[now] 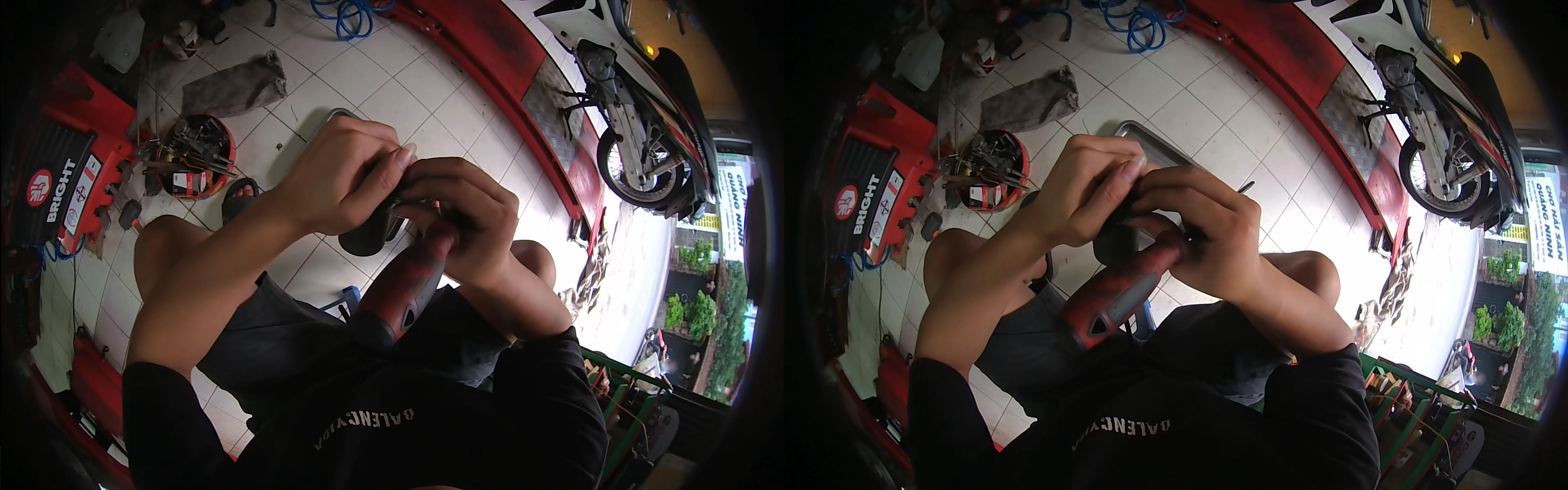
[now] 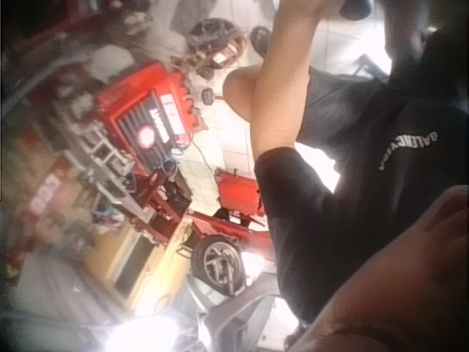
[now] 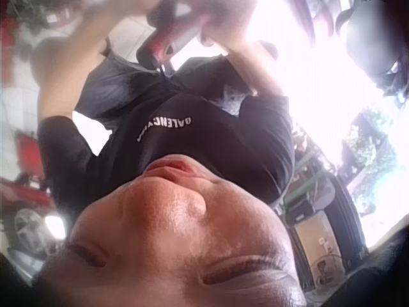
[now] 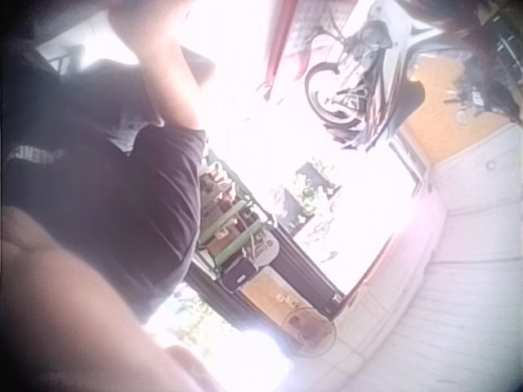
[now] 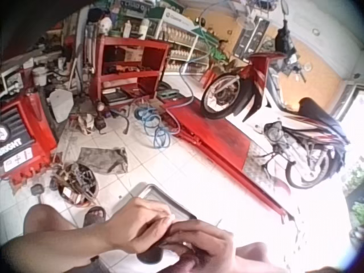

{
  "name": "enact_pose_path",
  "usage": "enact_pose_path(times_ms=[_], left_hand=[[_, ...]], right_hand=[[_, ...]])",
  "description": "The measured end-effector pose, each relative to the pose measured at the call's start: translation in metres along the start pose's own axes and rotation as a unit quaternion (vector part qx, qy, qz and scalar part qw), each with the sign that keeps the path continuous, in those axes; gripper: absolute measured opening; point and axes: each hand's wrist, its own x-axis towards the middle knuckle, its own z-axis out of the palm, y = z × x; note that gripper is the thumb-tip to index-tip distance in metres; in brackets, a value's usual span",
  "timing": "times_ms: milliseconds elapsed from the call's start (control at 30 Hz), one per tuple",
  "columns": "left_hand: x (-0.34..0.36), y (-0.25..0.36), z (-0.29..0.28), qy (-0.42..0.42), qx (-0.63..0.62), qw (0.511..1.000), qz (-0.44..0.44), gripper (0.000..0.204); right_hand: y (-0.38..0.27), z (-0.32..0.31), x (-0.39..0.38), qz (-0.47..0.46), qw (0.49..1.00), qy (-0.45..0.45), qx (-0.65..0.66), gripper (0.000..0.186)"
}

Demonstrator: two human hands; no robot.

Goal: The person uses a screwdriver to pry and adjust components on a cylindrical motorcycle part held in their left hand. They repeatedly insert the screwdriver into the part, apply leverage, and rotate the part to access different areas.

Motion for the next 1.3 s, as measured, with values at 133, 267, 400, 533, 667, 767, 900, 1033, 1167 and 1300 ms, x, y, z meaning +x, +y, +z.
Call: enact_pose_path(times_ms=[133, 267, 400, 533, 667, 767, 900, 1033, 1167, 1300], left_hand=[[0.0, -0.001, 0.0, -0.002, -0.001, 1.0, 0.001, 0.036], [-0.001, -0.001, 0.0, -0.015, -0.003, 1.0, -0.007, 0.038], [-0.001, 0.001, -0.001, -0.021, -0.011, 1.0, -0.004, 0.039], [-0.002, 0.002, 0.002, -0.01, -0.02, 1.0, 0.007, 0.039], [-0.002, 0.0, 0.002, -0.016, -0.012, 1.0, 0.004, 0.04], [-0.003, 0.0, 0.0, -0.022, -0.008, 1.0, -0.013, 0.041], [-0.002, 0.005, -0.003, -0.028, -0.016, 0.999, -0.023, 0.041], [-0.005, 0.012, 0.002, 0.028, -0.023, 0.999, -0.005, 0.041], [-0.006, 0.008, 0.002, 0.022, -0.012, 1.0, 0.018, 0.039], [-0.005, 0.008, 0.001, 0.02, -0.007, 0.999, 0.023, 0.039]], right_hand=[[0.007, 0.0, -0.002, -0.025, 1.0, -0.006, -0.012, 0.024], [0.01, 0.0, -0.001, -0.032, 0.999, -0.005, 0.001, 0.024], [0.01, -0.001, 0.0, -0.052, 0.999, -0.014, -0.004, 0.023], [0.007, 0.0, 0.001, -0.043, 0.998, -0.005, -0.04, 0.027], [0.013, 0.003, 0.001, -0.104, 0.992, 0.008, -0.073, 0.029], [0.018, 0.004, 0.003, -0.123, 0.991, 0.011, -0.051, 0.029], [0.016, 0.004, 0.006, -0.122, 0.992, -0.005, -0.035, 0.029], [0.014, 0.003, 0.004, -0.124, 0.99, -0.011, -0.064, 0.031], [0.014, 0.004, 0.005, -0.165, 0.981, 0.005, -0.1, 0.031], [0.017, 0.007, 0.005, -0.189, 0.978, 0.035, -0.081, 0.029]])
